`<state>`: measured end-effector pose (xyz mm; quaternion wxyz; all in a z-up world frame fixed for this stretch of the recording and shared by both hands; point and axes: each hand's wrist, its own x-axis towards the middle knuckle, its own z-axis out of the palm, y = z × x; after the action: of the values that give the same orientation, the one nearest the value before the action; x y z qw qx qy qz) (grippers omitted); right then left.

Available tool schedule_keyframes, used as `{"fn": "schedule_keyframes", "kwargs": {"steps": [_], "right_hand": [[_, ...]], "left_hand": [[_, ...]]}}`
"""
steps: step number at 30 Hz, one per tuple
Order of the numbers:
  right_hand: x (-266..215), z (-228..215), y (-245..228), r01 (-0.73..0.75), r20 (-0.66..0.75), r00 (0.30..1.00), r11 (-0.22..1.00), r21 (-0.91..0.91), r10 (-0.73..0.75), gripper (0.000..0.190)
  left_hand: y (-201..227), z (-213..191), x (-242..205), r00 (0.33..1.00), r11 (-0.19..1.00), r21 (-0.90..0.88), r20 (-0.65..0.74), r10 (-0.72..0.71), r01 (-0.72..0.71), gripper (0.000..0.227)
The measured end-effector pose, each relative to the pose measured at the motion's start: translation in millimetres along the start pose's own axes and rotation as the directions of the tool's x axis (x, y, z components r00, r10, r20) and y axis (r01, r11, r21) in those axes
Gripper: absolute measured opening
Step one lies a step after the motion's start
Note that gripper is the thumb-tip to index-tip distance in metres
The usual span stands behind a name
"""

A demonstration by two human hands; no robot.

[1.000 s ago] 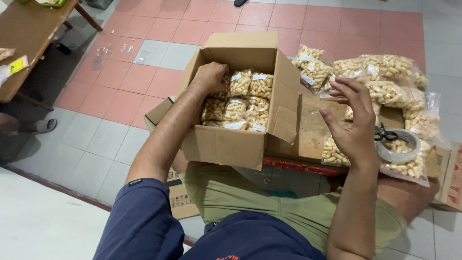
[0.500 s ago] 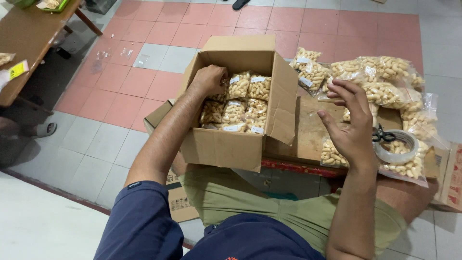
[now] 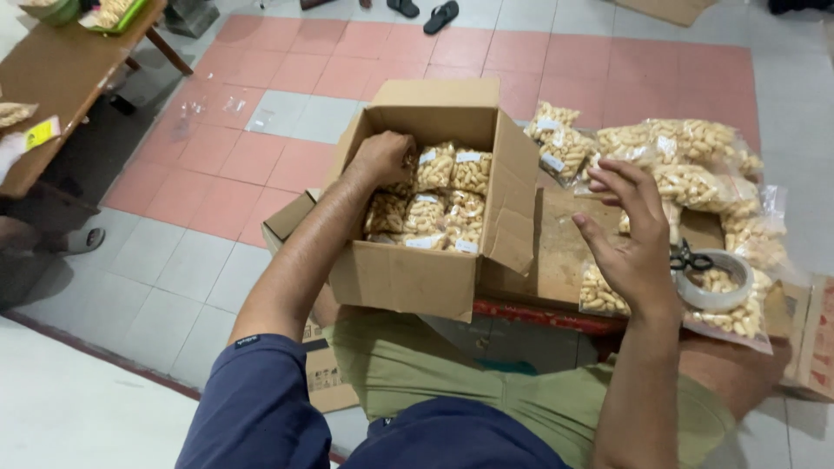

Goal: Packing small plastic bags of cashews into a cardboard box.

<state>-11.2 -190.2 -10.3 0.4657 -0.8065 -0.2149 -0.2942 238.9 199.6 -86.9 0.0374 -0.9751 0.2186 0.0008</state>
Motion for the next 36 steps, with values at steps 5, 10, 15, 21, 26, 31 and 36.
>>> {"fn": "schedule_keyframes", "kwargs": {"steps": [5, 10, 15, 21, 26, 31, 36], "right_hand": [[-0.1, 1.1, -5.6, -0.013, -0.007, 1.0, 1.0, 0.0, 0.013, 0.049], [0.7, 0.0, -6.9, -0.036, -0.016, 0.999, 0.999, -0.009, 0.036, 0.049], [0.7, -0.6, -6.2, -0.035, -0.012, 0.999, 0.999, -0.015, 0.035, 0.05], [0.3, -1.8, -5.9, -0.043, -0.015, 0.999, 0.999, -0.022, 0.042, 0.048], [-1.2, -5.6, -2.2, -0.06, -0.012, 0.998, 0.997, -0.04, 0.059, 0.048], [1.6, -19.9, -0.5, -0.25, 0.044, 0.963, 0.945, -0.212, 0.265, 0.053], [-1.9, -33.8, -4.1, -0.386, -0.026, 0.921, 0.899, -0.209, 0.39, 0.049]], "left_hand": [[-0.9, 3.7, 0.8, 1.0, 1.0, -0.012, -0.001, 0.0, 0.0, 0.035], [3.5, -2.5, -0.1, 1.0, 1.0, -0.015, 0.018, -0.015, 0.015, 0.032], [5.4, -1.5, -2.4, 1.0, 0.998, -0.059, 0.001, -0.018, 0.018, 0.022], [7.3, -8.1, -5.1, 1.0, 0.997, -0.072, 0.01, -0.021, 0.021, 0.018], [9.9, -15.4, -9.6, 0.999, 0.998, -0.066, 0.035, 0.002, 0.001, 0.016], [6.0, -18.2, -2.4, 0.998, 0.999, -0.012, 0.033, 0.053, -0.053, 0.025], [24.2, -50.3, -10.5, 0.899, 0.948, 0.012, -0.314, 0.307, -0.319, 0.022]]}}
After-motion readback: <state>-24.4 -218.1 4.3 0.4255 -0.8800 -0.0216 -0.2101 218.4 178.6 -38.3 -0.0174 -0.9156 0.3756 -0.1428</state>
